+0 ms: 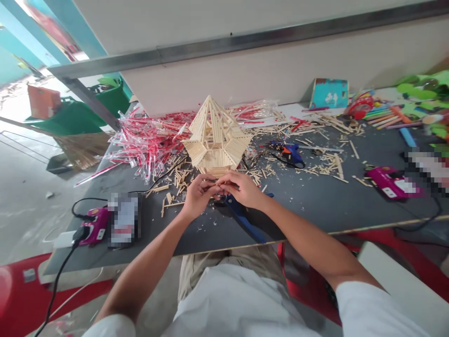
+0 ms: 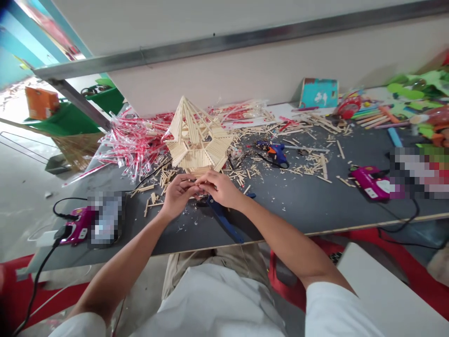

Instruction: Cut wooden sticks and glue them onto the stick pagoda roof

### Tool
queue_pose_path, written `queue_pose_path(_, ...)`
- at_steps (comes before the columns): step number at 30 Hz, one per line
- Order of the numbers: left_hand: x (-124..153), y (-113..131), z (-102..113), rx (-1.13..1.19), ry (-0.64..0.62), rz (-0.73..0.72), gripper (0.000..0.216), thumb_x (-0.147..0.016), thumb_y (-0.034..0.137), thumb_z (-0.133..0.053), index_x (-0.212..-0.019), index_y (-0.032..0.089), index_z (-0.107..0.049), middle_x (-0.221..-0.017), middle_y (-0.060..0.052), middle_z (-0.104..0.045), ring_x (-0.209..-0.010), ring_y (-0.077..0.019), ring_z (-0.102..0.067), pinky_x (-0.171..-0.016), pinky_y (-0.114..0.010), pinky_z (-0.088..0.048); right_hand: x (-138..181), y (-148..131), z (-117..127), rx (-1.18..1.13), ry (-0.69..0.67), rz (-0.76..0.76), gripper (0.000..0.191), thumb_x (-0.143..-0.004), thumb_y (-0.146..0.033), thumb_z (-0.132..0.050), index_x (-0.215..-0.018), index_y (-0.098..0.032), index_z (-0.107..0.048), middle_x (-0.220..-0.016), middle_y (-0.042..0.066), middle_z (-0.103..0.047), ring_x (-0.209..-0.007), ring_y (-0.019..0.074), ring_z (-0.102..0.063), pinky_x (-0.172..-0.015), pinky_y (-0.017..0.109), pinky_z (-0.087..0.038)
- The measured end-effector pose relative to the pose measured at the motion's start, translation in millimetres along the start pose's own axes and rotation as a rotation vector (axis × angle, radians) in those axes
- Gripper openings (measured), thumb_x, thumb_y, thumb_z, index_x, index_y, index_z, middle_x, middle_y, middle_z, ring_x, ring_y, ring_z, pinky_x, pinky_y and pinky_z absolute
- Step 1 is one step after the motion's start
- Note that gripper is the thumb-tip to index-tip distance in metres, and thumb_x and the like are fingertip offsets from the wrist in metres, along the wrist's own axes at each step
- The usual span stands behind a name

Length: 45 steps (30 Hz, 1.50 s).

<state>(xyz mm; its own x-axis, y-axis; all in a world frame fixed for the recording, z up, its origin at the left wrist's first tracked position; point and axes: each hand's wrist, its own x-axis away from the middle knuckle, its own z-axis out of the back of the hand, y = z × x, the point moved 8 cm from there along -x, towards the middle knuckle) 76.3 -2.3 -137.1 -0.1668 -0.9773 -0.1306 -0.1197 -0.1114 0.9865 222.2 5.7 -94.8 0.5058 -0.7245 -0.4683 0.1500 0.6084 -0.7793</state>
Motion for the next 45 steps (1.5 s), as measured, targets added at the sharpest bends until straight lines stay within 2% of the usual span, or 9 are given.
queue_pose_path(4, 4.1, 1.5, 2.0, -0.169, 0.014, -0.096, 0.034, -0.091, 0.038, -0.076, -0.112, 0.019, -0.059, -0.087, -0.003, -0.078, -0.073, -0.0177, -0.078, -0.064, -0.028, -0.064, 5.2, 24.7, -10.0, -0.389, -0.036, -0.315, 0.03, -0.095, -0.048, -0.069, -0.104, -0.02, -0.068, -0.077, 0.001, -0.067, -0.065, 0.0161, -0.063, -0.063, 0.029, -0.052)
queue_pose_path(6, 7.7, 5.4, 2.0, -0.346, -0.001, -0.194, 0.024, -0.096, 0.035, -0.07, -0.112, 0.02, -0.062, -0.094, -0.004, -0.078, -0.071, -0.015, -0.077, -0.064, -0.025, -0.063, 7.8, 33.3, -16.0, -0.506, -0.055, -0.393, 0.035, -0.089, -0.05, -0.076, -0.102, -0.019, -0.067, -0.071, -0.001, -0.065, -0.062, 0.0156, -0.061, -0.061, 0.028, -0.049)
queue_pose_path(10, 14.0, 11.9, 0.2, -0.638, -0.033, -0.352, 0.015, -0.102, 0.029, -0.061, -0.114, 0.021, -0.067, -0.101, -0.004, -0.079, -0.076, -0.0136, -0.077, -0.07, -0.024, -0.06, 8.5, 41.5, -21.5, -0.546, -0.114, -0.409, 0.036, -0.085, -0.049, -0.081, -0.098, -0.017, -0.069, -0.067, -0.003, -0.064, -0.061, 0.0141, -0.06, -0.059, 0.026, -0.046)
queue_pose_path(16, 17.7, 31.6, -7.6, -0.78, -0.078, -0.49, 0.029, -0.097, 0.027, -0.07, -0.126, 0.024, -0.07, -0.108, -0.005, -0.081, -0.097, -0.0177, -0.078, -0.092, -0.03, -0.06, 6.7, 42.1, -16.8, -0.553, -0.116, -0.416, 0.041, -0.086, -0.054, -0.077, -0.093, -0.016, -0.065, -0.063, -0.004, -0.06, -0.056, 0.0113, -0.054, -0.055, 0.023, -0.04)
queue_pose_path(29, 20.6, 69.7, -37.5, -0.994, -0.078, -0.796, 0.028, -0.1, 0.02, -0.066, -0.127, 0.017, -0.065, -0.109, -0.008, -0.079, -0.092, -0.0163, -0.078, -0.085, -0.028, -0.064, 5.9, 46.7, -1.5, -0.603, -0.031, -0.431, 0.039, -0.083, -0.052, -0.082, -0.091, -0.016, -0.07, -0.063, -0.003, -0.061, -0.055, 0.0097, -0.051, -0.052, 0.022, -0.038)
queue_pose_path(32, 13.5, 79.2, -46.4, -1.032, -0.123, -0.802, 0.028, -0.101, 0.02, -0.063, -0.129, 0.016, -0.064, -0.11, -0.008, -0.08, -0.09, -0.0165, -0.078, -0.082, -0.029, -0.065, 4.3, 46.7, 8.6, -0.605, 0.042, -0.437, 0.038, -0.08, -0.05, -0.085, -0.089, -0.015, -0.073, -0.06, -0.003, -0.06, -0.053, 0.0098, -0.051, -0.051, 0.023, -0.038)
queue_pose_path(38, -10.1, 95.4, -66.9, -1.111, -0.267, -0.666, 0.025, -0.105, 0.021, -0.053, -0.126, 0.014, -0.064, -0.111, -0.01, -0.079, -0.096, -0.0179, -0.077, -0.084, -0.03, -0.063, -0.1, 52.3, 31.6, -0.623, 0.183, -0.4, 0.039, -0.076, -0.054, -0.086, -0.082, -0.018, -0.072, -0.059, -0.005, -0.059, -0.049, 0.0074, -0.045, -0.049, 0.023, -0.036)
queue_pose_path(41, -8.8, 104.6, -81.3, -1.31, -0.403, -0.654, 0.023, -0.105, 0.021, -0.05, -0.117, 0.011, -0.067, -0.093, -0.008, -0.077, -0.078, -0.0177, -0.075, -0.067, -0.029, -0.057, -0.2, 49.8, 36.4, -0.598, 0.12, -0.389, 0.04, -0.078, -0.055, -0.085, -0.077, -0.018, -0.071, -0.057, -0.004, -0.059, -0.048, 0.008, -0.046, -0.049, 0.023, -0.036)
queue_pose_path(45, -9.7, 127.0, -85.4, -1.425, -0.51, -0.589, 0.022, -0.104, 0.02, -0.049, -0.101, 0.013, -0.07, -0.084, -0.006, -0.074, -0.074, -0.0173, -0.072, -0.062, -0.029, -0.051, 3.2, 34.9, 42.6, -0.429, -0.127, -0.405, 0.039, -0.076, -0.053, -0.087, -0.074, -0.016, -0.073, -0.059, 0.0, -0.064, -0.052, 0.0115, -0.053, -0.051, 0.025, -0.039)
